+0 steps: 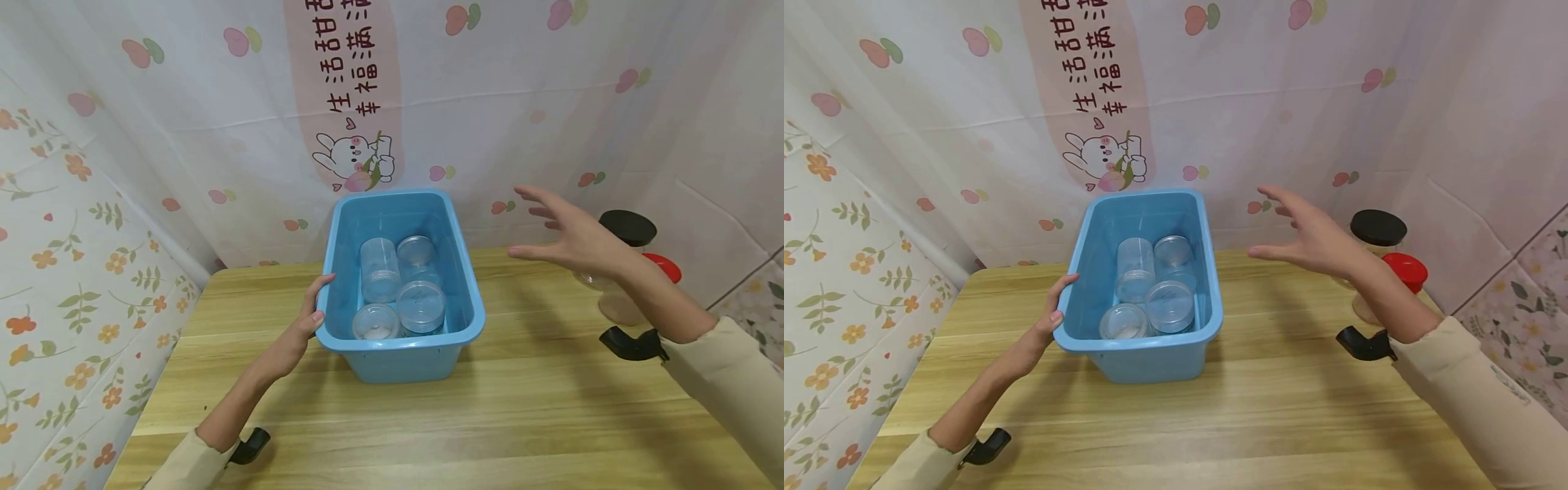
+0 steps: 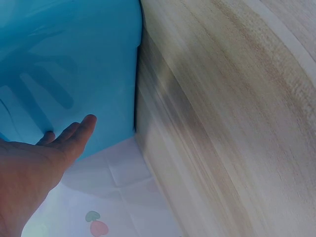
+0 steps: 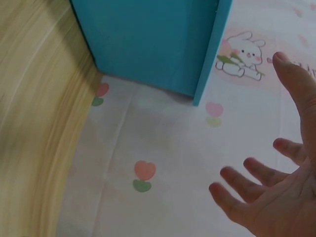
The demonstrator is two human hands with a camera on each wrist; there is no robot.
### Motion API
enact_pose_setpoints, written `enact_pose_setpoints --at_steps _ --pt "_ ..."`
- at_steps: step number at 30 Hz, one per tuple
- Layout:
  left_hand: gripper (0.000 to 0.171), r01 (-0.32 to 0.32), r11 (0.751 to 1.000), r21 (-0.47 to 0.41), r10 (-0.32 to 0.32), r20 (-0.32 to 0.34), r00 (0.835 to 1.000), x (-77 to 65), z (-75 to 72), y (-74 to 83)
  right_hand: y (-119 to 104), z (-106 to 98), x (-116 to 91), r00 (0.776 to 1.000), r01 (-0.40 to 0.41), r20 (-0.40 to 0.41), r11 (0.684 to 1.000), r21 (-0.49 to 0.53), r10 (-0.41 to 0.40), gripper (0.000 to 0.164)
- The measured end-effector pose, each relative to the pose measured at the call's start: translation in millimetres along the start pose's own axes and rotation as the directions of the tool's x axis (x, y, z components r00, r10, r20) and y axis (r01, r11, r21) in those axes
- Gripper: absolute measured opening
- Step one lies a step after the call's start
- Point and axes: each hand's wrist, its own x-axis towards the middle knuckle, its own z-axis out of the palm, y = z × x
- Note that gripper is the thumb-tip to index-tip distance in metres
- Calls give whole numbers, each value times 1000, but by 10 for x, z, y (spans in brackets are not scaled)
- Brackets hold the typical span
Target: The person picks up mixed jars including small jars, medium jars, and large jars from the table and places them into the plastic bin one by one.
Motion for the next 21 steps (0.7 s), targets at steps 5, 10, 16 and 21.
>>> enact_pose_setpoints --at_steps 5,10,16,21 --pt "62 6 1000 2 -6 0 1000 0 2 9 84 -17 -48 999 37 -25 997 64 -35 96" --pt "62 6 1000 4 -6 -6 1000 -2 -5 4 144 -22 -90 998 53 -46 994 92 -49 89" --pt "62 -1 1000 0 1 -3 1000 2 -11 -1 218 -12 -151 998 42 -57 992 118 -36 87" --pt "62 -6 1000 -9 6 5 1000 -1 -11 -6 275 -28 -211 997 36 -68 992 120 -28 86"
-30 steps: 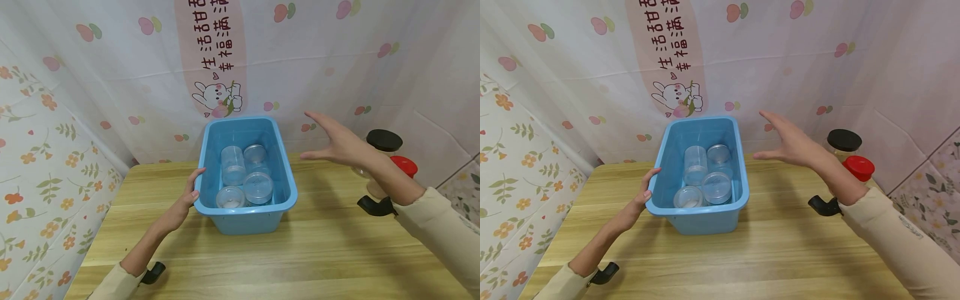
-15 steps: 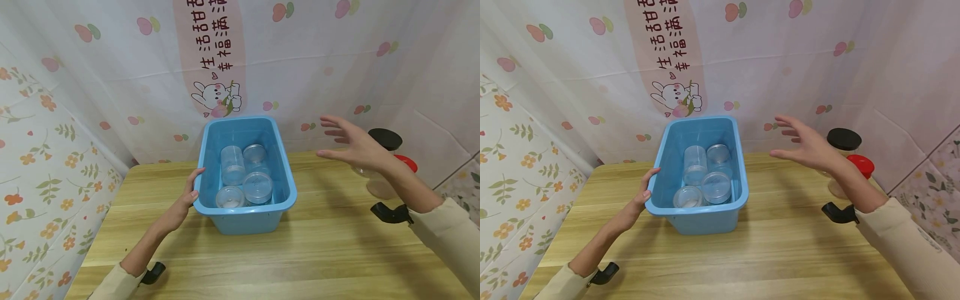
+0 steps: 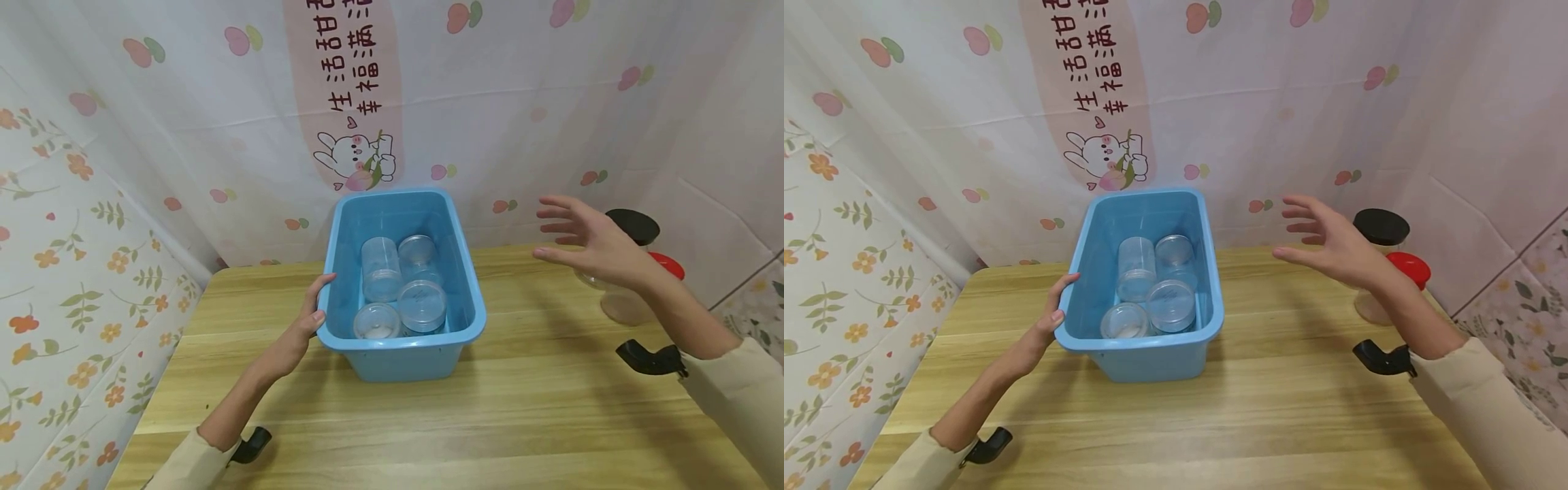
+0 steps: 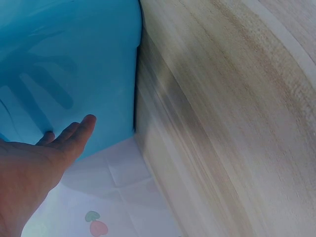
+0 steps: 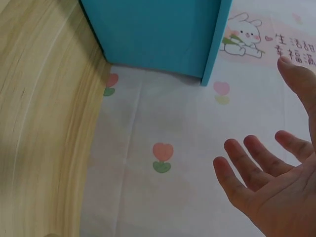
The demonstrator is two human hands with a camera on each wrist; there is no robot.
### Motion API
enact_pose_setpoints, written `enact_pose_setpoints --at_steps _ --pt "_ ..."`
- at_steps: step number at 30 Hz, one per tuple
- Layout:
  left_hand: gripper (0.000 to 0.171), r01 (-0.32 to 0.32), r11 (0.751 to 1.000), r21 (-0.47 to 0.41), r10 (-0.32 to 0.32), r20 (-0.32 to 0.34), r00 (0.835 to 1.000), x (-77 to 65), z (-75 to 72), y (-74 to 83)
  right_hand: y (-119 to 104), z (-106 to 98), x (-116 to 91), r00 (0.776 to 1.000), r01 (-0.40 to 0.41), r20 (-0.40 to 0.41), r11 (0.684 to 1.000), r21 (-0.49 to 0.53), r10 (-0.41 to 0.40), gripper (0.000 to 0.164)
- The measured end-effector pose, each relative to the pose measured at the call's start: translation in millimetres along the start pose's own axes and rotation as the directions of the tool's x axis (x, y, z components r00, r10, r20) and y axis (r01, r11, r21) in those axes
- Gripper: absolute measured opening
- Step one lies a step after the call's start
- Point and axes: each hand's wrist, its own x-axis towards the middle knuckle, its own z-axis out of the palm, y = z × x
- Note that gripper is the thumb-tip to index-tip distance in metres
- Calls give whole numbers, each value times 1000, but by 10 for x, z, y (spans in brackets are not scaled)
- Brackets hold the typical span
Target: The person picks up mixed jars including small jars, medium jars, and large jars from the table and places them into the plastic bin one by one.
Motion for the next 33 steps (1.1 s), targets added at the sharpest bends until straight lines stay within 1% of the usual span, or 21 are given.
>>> enact_pose_setpoints --at_steps 6,12,15,21,26,31,33 --pt "61 -1 1000 -2 1 -2 1000 3 -3 -10 45 -67 -91 1000 12 -12 1000 -2 -12 84" --pt "61 -8 1000 -3 8 -2 1000 10 3 -6 100 -160 -175 998 -2 -55 1000 6 2 74" --pt "61 -5 1000 -3 5 -4 1000 10 4 5 143 -205 -213 997 -17 -80 1000 23 18 69" --pt "61 5 1000 -3 -5 -1 1000 2 5 7 221 -297 -321 990 -79 -119 997 26 82 60" --pt "61 1 1000 3 -1 -1 1000 6 8 16 278 -359 -418 984 -91 -146 994 57 99 58" --pt "60 3 1000 0 -3 -3 1000 3 9 5 352 -424 -509 979 -87 -180 995 52 95 59" --pt "60 5 1000 -1 -5 -5 1000 -3 10 4 383 -459 -550 975 -100 -195 994 43 106 59"
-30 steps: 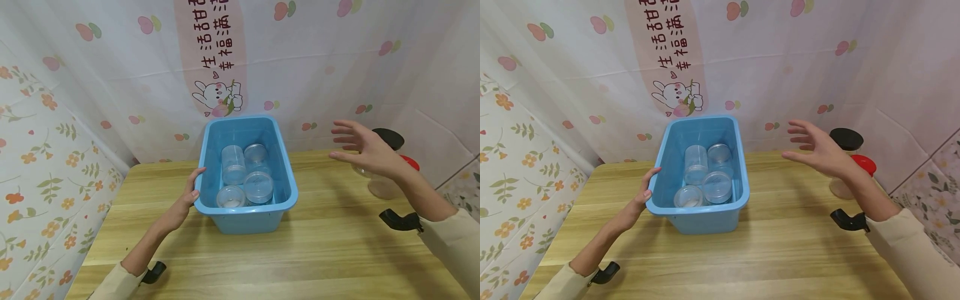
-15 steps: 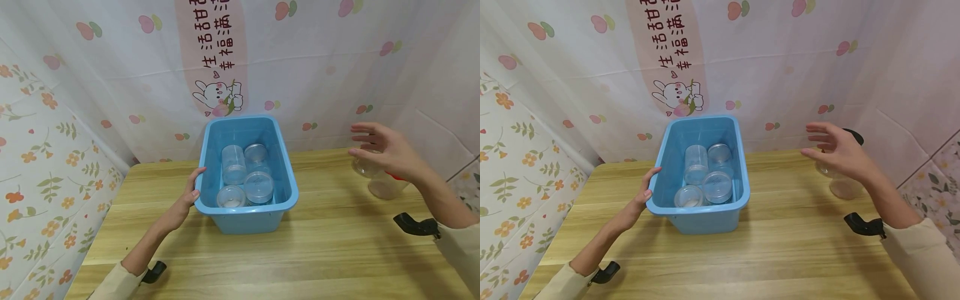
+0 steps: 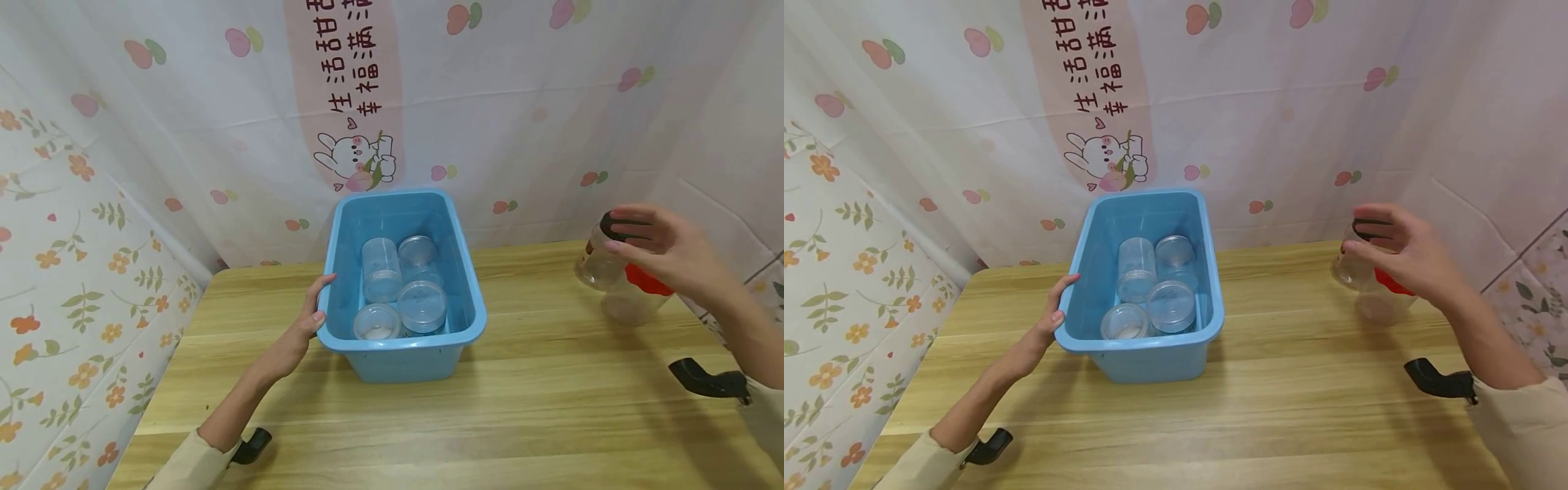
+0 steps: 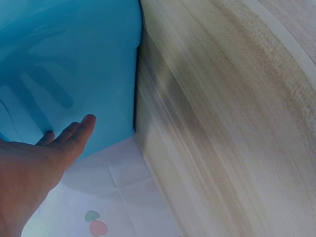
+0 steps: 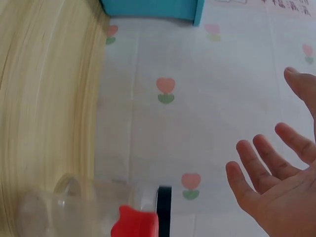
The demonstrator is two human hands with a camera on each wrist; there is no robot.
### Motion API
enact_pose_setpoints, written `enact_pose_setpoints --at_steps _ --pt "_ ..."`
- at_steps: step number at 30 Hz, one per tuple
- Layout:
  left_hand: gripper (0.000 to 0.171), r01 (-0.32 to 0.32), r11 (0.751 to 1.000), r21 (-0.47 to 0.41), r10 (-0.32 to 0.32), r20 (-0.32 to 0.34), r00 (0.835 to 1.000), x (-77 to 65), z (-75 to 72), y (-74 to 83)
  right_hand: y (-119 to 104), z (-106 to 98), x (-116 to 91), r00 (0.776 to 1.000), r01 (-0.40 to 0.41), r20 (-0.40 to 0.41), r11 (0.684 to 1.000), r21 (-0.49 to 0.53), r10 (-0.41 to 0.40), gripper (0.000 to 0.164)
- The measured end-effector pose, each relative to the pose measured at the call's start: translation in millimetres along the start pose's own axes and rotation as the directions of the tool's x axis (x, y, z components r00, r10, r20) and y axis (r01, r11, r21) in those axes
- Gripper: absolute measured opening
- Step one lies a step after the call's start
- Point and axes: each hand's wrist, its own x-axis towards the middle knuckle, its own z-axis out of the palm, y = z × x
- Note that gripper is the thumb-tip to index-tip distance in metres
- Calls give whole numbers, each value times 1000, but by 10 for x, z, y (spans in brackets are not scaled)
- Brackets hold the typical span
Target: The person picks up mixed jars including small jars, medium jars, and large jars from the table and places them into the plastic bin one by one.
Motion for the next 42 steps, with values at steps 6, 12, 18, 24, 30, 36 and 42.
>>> enact_pose_setpoints --at_steps 6,12,18,24,30,36,42 --pt "60 4 1000 5 -4 -3 1000 -6 4 -2 115 -123 -141 995 -86 -54 994 -74 82 63" --pt "61 -3 1000 9 3 -4 1000 -4 0 -10 285 -213 -242 987 -140 -98 983 -118 129 67" --pt "60 6 1000 -2 -6 -6 1000 -6 -3 -18 435 -246 -287 980 -153 -139 985 -85 140 70" --pt "60 4 1000 1 -4 1 1000 -3 1 -18 538 -247 -347 964 -197 -193 979 -54 184 71" --pt "61 5 1000 1 -5 -3 1000 3 -6 -2 648 -232 -435 955 -244 -185 969 -42 232 74" --pt "61 0 1000 10 0 0 1000 5 -8 6 748 -190 -515 945 -269 -205 962 -37 256 74" --pt "61 8 1000 12 -8 -4 1000 -3 -2 2 883 -153 -538 930 -308 -209 951 8 303 76"
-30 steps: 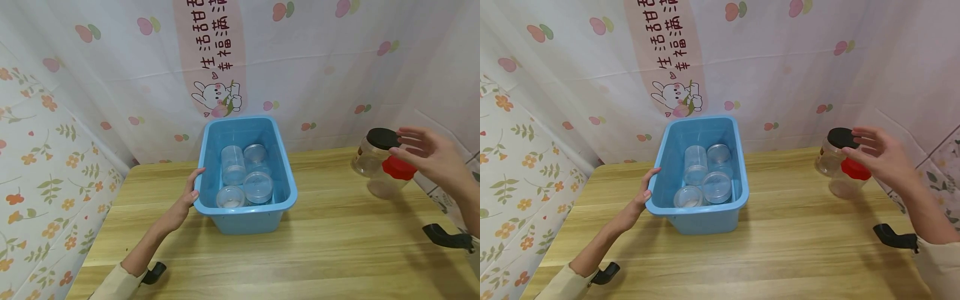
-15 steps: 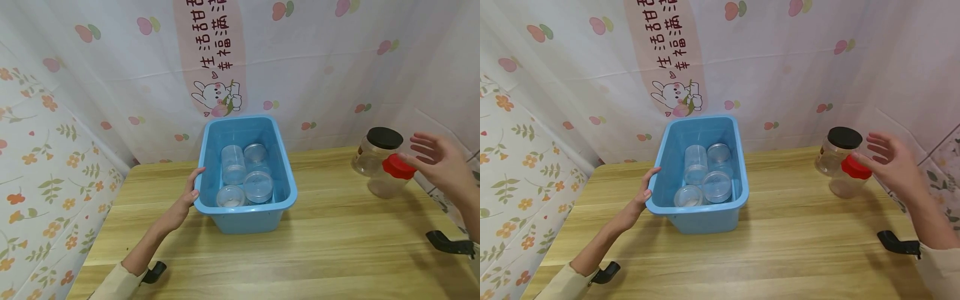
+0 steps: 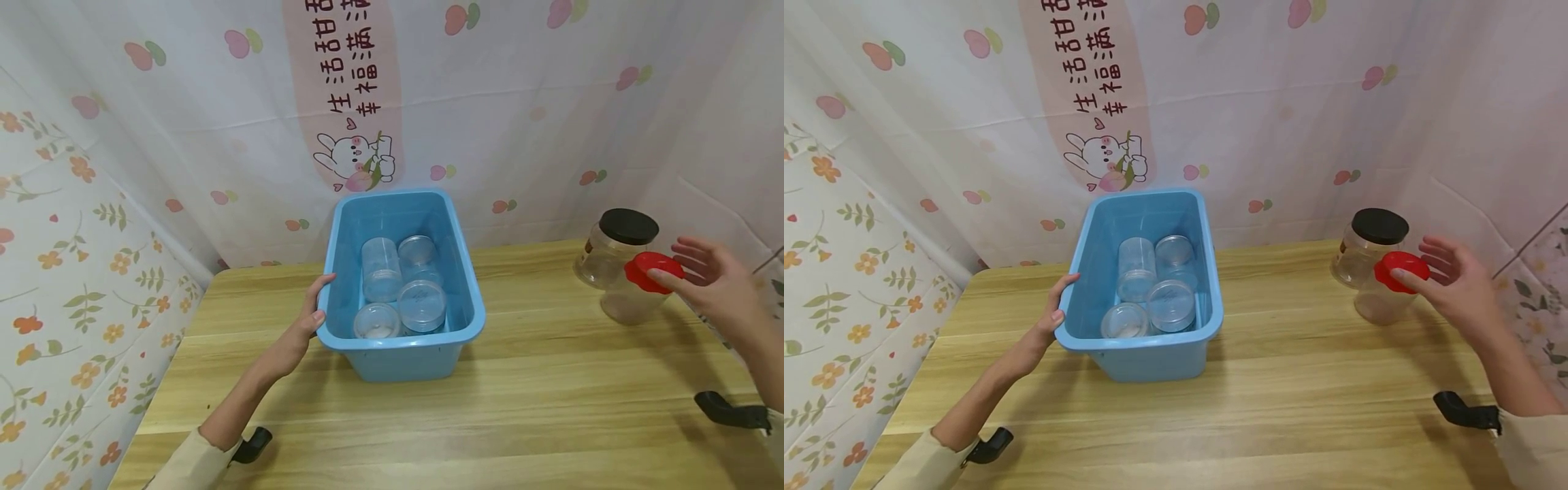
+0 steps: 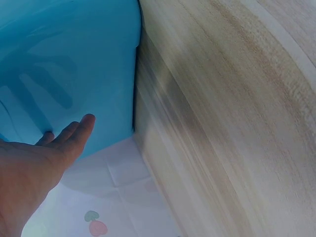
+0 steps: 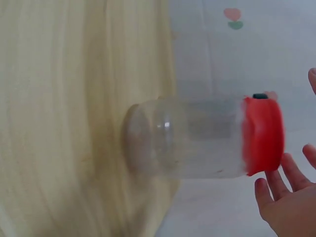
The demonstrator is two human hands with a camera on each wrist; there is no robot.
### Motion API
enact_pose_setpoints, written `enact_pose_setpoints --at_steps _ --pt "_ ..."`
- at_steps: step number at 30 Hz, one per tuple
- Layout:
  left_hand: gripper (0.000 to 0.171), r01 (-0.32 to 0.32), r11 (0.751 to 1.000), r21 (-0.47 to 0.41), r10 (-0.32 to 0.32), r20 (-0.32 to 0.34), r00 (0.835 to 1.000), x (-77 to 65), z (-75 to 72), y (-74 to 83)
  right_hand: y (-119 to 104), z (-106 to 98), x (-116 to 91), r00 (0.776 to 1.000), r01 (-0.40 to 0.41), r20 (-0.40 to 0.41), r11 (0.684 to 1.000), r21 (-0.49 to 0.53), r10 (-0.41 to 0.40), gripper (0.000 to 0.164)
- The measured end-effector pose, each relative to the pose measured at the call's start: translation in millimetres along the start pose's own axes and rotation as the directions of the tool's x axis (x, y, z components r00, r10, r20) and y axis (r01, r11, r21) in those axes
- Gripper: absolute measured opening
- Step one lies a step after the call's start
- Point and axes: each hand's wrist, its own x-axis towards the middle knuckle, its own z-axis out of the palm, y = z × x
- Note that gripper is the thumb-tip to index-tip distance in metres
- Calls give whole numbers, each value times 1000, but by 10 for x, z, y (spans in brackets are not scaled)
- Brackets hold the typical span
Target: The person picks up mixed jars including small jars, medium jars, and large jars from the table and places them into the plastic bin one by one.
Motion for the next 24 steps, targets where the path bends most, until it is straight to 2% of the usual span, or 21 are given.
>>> enact_pose_setpoints --at_steps 7,11,19,24 --pt "61 4 1000 -4 -4 -8 1000 1 4 -7 218 48 28 1000 -21 -6 999 49 21 81" --pt "61 2 1000 -6 -2 -6 1000 1 2 -8 316 73 32 999 -28 21 997 72 27 81" --pt "61 -4 1000 -6 4 -7 1000 0 -1 -2 405 134 55 998 8 56 986 169 -18 70" --pt "60 7 1000 -3 -7 -7 1000 -2 -2 -8 448 175 61 998 -18 61 951 308 -1 64"
